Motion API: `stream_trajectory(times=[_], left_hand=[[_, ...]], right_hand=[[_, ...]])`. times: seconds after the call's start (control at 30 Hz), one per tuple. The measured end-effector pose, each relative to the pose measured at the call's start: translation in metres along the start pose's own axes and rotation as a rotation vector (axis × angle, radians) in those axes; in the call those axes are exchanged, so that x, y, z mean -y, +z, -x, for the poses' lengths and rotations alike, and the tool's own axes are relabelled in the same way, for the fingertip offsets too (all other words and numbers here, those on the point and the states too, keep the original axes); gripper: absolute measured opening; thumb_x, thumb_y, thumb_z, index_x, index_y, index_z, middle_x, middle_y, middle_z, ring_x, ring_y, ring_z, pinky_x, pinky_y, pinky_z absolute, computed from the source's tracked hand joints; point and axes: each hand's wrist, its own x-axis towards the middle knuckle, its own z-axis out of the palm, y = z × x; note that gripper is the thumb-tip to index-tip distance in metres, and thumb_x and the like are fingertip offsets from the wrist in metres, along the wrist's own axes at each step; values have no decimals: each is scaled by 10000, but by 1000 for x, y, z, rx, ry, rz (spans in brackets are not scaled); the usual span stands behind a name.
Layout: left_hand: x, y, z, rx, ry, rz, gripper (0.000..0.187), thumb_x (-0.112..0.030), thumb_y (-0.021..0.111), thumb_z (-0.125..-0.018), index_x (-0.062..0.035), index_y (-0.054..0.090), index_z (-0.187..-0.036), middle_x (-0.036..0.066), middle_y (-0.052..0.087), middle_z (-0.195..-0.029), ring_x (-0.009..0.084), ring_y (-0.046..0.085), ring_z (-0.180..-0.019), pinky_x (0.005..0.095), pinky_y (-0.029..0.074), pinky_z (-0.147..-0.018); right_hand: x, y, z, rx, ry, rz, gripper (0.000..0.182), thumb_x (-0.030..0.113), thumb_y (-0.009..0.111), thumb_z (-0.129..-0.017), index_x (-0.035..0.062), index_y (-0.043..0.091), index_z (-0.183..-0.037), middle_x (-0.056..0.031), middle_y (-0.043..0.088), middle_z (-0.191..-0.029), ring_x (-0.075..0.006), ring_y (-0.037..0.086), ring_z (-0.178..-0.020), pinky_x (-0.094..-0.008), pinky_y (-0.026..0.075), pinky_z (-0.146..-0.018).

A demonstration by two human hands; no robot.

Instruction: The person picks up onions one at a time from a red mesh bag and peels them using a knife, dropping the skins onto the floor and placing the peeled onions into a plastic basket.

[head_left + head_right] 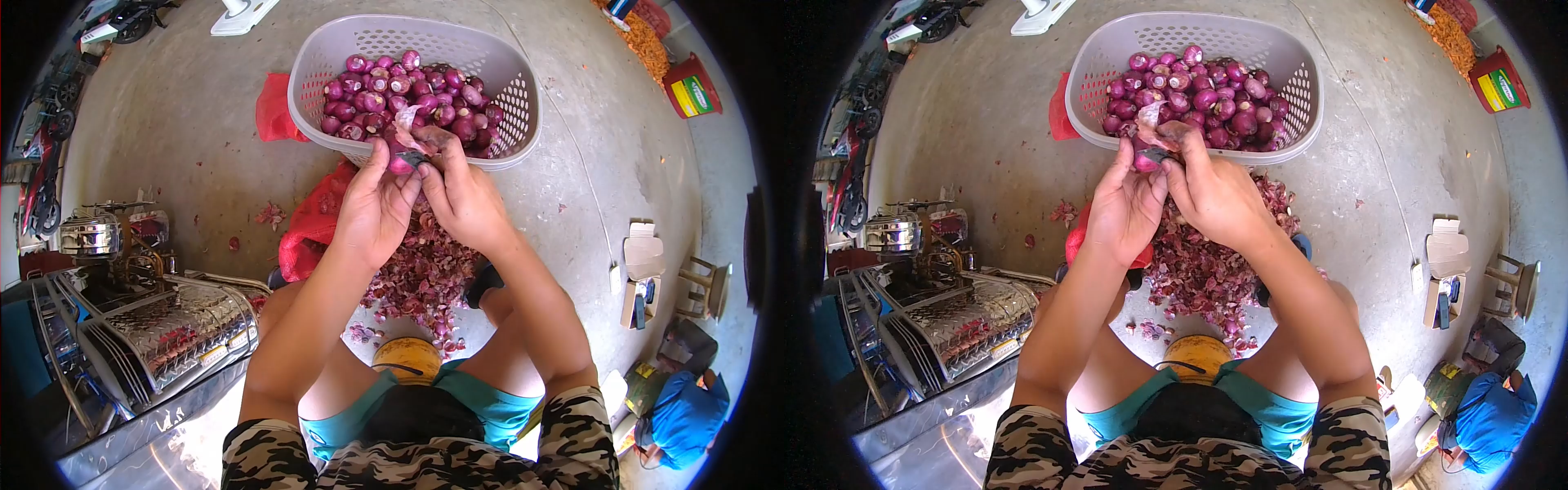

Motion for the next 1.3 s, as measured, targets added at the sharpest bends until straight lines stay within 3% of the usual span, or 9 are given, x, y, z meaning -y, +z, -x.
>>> stream_trajectory(times=[0.1, 0.3, 0.53, 0.6, 0.73, 0.83, 1.07, 1.23, 1.3], left_hand=[[0, -1, 2, 36, 2, 55, 276, -258, 476, -964, -67, 521, -1158, 36, 590, -1088, 115, 586, -978, 255, 513, -870], [-2, 2, 4, -8, -25, 45, 293, -267, 483, -960, -56, 514, -1161, 62, 590, -1119, 144, 584, -1025, 283, 501, -924], [-4, 1, 5, -19, -21, -18, 348, -270, 451, -971, -14, 480, -1205, 98, 565, -1175, 192, 552, -1094, 332, 481, -962], [-5, -1, 4, -7, -18, -47, 293, -223, 506, -944, -34, 521, -1167, 80, 581, -1155, 170, 569, -1055, 322, 497, -918], [-9, 0, 3, -1, -28, -101, 278, -182, 539, -924, -36, 545, -1161, 71, 588, -1149, 158, 574, -1037, 305, 498, -876], [-11, 2, 4, 60, -14, -121, 307, -179, 538, -925, -34, 528, -1195, 72, 587, -1147, 155, 572, -1034, 303, 491, -870], [-10, 7, 5, 38, 67, -271, 311, -210, 513, -947, -34, 514, -1204, 60, 588, -1116, 136, 573, -1007, 292, 496, -856], [-6, 3, 5, -25, -8, -208, 290, -267, 483, -965, -47, 534, -1147, 50, 601, -1049, 136, 585, -959, 275, 512, -803], [-7, 0, 4, -22, -40, -242, 359, -332, 453, -969, -39, 517, -1167, 61, 582, -1101, 142, 580, -968, 269, 509, -798]], right_hand=[[-1, 4, -1, -99, -104, -12, 347, 157, 510, -902, 25, 379, -1195, -229, 615, -727, -401, 611, -654, -481, 470, -563], [-8, 3, -2, -107, 16, 87, 288, 154, 520, -898, 56, 423, -1151, -196, 604, -666, -392, 602, -606, -480, 457, -516], [-6, -3, 0, -149, -7, -26, 273, 159, 528, -901, 50, 430, -1131, -205, 607, -682, -410, 603, -640, -485, 451, -540], [-7, -4, -2, -204, -33, -71, 273, 162, 523, -905, 47, 429, -1134, -214, 607, -692, -414, 604, -656, -484, 453, -552], [-12, -11, -3, -147, 147, -26, 285, 168, 513, -913, 27, 423, -1143, -222, 612, -710, -424, 603, -670, -482, 452, -570], [-12, -17, -3, -107, 199, 0, 284, 162, 503, -915, 15, 416, -1142, -225, 625, -768, -422, 613, -724, -473, 462, -612], [-4, -24, -1, 12, 153, -337, 342, 167, 497, -914, 20, 397, -1206, -230, 621, -1000, -408, 612, -897, -435, 487, -736], [-9, -15, -1, 36, 10, -157, 341, 183, 507, -914, 47, 395, -1207, -226, 618, -1026, -406, 611, -900, -446, 486, -733], [-7, -13, 0, 18, 42, -153, 327, 188, 510, -916, 52, 405, -1194, -224, 618, -1015, -411, 611, -888, -453, 486, -715]])
